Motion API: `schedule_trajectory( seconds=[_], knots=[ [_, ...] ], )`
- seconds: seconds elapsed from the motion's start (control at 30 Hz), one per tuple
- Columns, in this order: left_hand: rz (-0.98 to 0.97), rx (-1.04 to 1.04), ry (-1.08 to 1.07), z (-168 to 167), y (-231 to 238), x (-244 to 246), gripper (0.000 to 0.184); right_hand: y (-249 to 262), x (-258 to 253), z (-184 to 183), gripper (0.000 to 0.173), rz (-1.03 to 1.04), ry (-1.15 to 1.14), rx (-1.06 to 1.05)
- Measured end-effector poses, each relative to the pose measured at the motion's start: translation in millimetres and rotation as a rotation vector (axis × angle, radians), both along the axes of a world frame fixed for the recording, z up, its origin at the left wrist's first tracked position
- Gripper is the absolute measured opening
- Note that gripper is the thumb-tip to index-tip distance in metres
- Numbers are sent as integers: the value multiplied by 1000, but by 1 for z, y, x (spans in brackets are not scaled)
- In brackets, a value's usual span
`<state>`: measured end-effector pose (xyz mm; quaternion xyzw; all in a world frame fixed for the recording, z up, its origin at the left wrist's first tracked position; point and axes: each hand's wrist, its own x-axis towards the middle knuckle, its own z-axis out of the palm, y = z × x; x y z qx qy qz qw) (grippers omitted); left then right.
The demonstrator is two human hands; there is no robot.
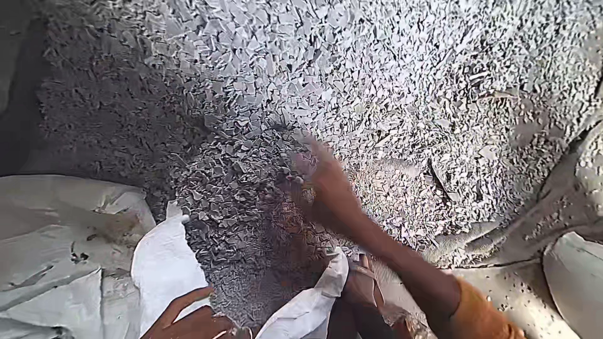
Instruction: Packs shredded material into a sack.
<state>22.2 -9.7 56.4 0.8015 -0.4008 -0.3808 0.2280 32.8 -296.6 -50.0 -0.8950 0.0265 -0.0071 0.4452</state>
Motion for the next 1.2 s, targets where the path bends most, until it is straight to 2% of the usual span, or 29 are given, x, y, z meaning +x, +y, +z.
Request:
schedule_trajectory(
  seconds=[0.07,0.13,0.2,0.23,0.33,0.5,0.6,0.67,0.7,0.8,0.83,0.87,0.9,0.97,1.03,1.07,1.13,1.2],
  knots=[
    [15,-29,-8,0,0,-4,32,-75,49,-10,59,-314,31,-231],
    [35,-71,-64,1,-3,-10,30,-132,86,-40,66,-548,103,-383],
    [34,-85,-107,2,-3,-13,34,-141,102,-71,62,-674,99,-457],
    [33,-92,-111,2,-4,-12,36,-133,103,-72,59,-665,121,-452],
    [22,-106,-110,1,-8,-8,44,-90,90,-50,55,-518,241,-330],
    [-56,-124,-164,-2,-18,1,40,-11,40,-35,56,-261,272,-96],
    [-85,-103,-69,3,-23,9,36,38,8,-21,59,-93,323,-21],
    [-81,-63,2,9,-24,14,35,73,-19,-5,64,177,475,107],
    [-70,-42,19,12,-25,16,35,88,-31,0,59,352,543,168],
    [-13,-3,38,21,-27,16,34,110,-49,-2,29,905,660,445],
    [3,10,42,23,-27,16,34,104,-42,0,27,1012,677,493],
    [21,18,53,23,-26,15,34,92,-31,3,25,1020,632,477],
    [38,15,63,23,-24,16,33,72,-15,9,28,914,562,427],
    [68,-30,51,21,-18,28,34,17,19,20,41,489,370,271],
    [135,-69,-132,7,-5,65,39,-49,54,17,53,-52,125,30],
    [206,-64,-250,0,-1,93,39,-84,72,11,60,-266,91,-94],
    [441,-15,-358,-24,0,153,43,-145,95,-22,71,-513,160,-266],
    [686,27,-313,-69,-8,199,65,-166,99,-61,72,-577,145,-329]
  ],
)
